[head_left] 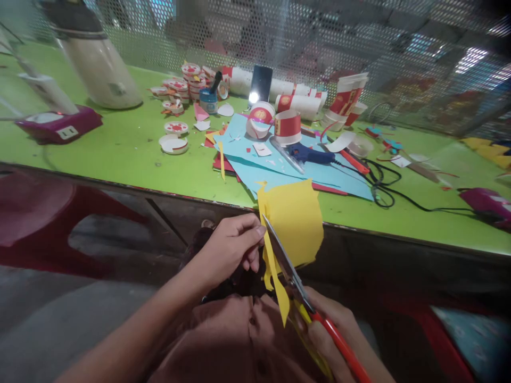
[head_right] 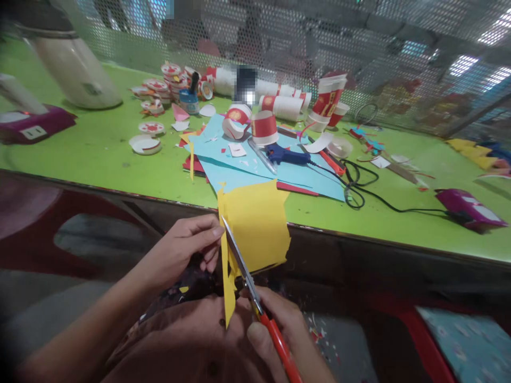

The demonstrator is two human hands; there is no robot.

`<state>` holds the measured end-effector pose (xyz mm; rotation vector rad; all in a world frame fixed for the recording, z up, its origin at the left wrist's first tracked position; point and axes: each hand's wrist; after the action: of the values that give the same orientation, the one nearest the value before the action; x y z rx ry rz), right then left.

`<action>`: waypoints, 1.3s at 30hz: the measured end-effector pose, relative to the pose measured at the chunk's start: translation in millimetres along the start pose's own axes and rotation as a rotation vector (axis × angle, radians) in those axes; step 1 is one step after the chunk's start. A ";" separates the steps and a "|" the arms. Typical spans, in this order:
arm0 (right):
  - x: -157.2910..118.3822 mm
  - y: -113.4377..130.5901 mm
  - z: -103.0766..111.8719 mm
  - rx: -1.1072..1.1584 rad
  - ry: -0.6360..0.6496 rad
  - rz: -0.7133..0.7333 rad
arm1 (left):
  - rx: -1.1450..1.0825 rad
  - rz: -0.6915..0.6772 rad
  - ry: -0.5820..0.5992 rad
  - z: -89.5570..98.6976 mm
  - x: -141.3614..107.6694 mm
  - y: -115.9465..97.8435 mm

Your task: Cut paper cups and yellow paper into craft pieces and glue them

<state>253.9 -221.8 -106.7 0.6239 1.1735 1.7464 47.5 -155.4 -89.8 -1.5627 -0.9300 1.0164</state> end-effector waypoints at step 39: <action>90.5 112.2 87.0 -0.406 0.080 0.246 | -0.182 -0.310 0.008 43.6 52.6 -102.7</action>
<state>236.1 -117.7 24.4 0.4676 0.7806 2.1594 17.5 -72.6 -3.5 -1.5084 -1.2439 0.7220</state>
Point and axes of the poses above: each hand's wrist, its own x-axis towards the middle knuckle, its own z-axis out of the back of the hand, y = z × x, and after that the axes turned 5 degrees about y, right-handed
